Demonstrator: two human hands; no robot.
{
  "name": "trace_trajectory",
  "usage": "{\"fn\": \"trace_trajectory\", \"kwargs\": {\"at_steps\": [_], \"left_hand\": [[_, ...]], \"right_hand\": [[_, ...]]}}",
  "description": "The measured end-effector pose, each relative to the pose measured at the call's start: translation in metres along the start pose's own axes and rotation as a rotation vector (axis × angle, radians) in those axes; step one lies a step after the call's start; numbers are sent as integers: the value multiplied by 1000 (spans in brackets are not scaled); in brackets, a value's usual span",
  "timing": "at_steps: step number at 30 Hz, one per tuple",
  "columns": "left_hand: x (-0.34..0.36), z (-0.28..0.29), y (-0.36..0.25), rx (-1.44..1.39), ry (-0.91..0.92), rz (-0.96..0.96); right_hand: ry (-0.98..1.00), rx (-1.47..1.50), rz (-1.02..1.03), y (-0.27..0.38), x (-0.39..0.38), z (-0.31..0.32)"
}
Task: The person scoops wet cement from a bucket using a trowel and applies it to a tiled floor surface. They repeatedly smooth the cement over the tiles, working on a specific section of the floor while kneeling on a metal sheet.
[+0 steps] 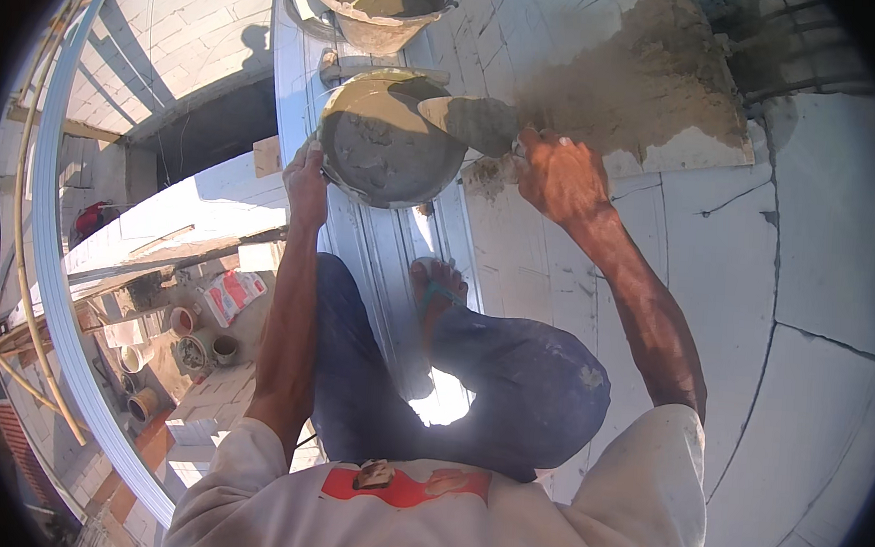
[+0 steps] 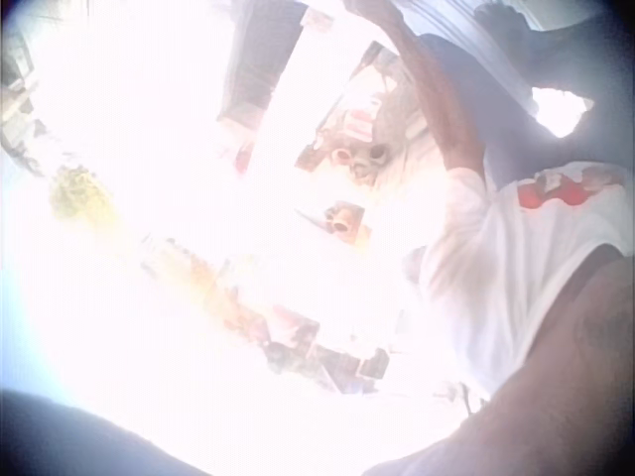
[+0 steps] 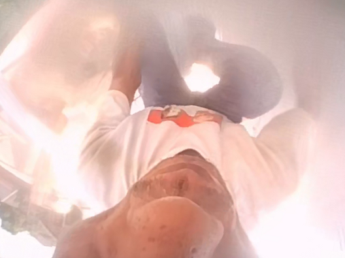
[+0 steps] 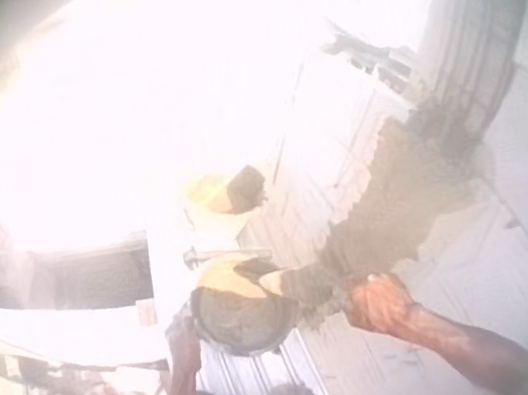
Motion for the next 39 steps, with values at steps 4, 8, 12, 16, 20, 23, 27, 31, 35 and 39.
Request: {"fn": "trace_trajectory", "kwargs": {"at_steps": [4,8,12,16,20,23,27,31,35,39], "left_hand": [[-17,-21,-33,90,51,-61],[-27,-35,-47,238,86,-102],[-30,-49,-48,219,112,-132],[-26,-45,-45,220,85,-110],[-24,-44,-50,226,77,-96],[-26,-42,-50,194,81,-79],[-28,-47,-46,220,76,-160],[-30,-52,-51,267,104,-152],[-29,-55,-51,248,95,-152],[-33,-50,-58,232,50,-84]], "right_hand": [[188,-329,40,25,62,-38],[339,-391,171,51,103,-53],[414,-260,272,37,115,-79],[554,-117,233,37,111,-94],[488,120,212,28,105,-129],[499,287,146,36,99,-146],[464,478,71,48,78,-136],[472,600,-9,50,60,-133],[400,700,-72,39,51,-162],[373,847,-52,52,52,-140]]}}
Point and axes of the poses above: each hand's wrist, its own x-axis towards the middle knuckle, its own z-axis out of the back of the hand, y = z × x, the point moved 3 cm from there along x, towards the middle knuckle, and after that the axes turned 12 degrees about y, right-handed, at the moved point
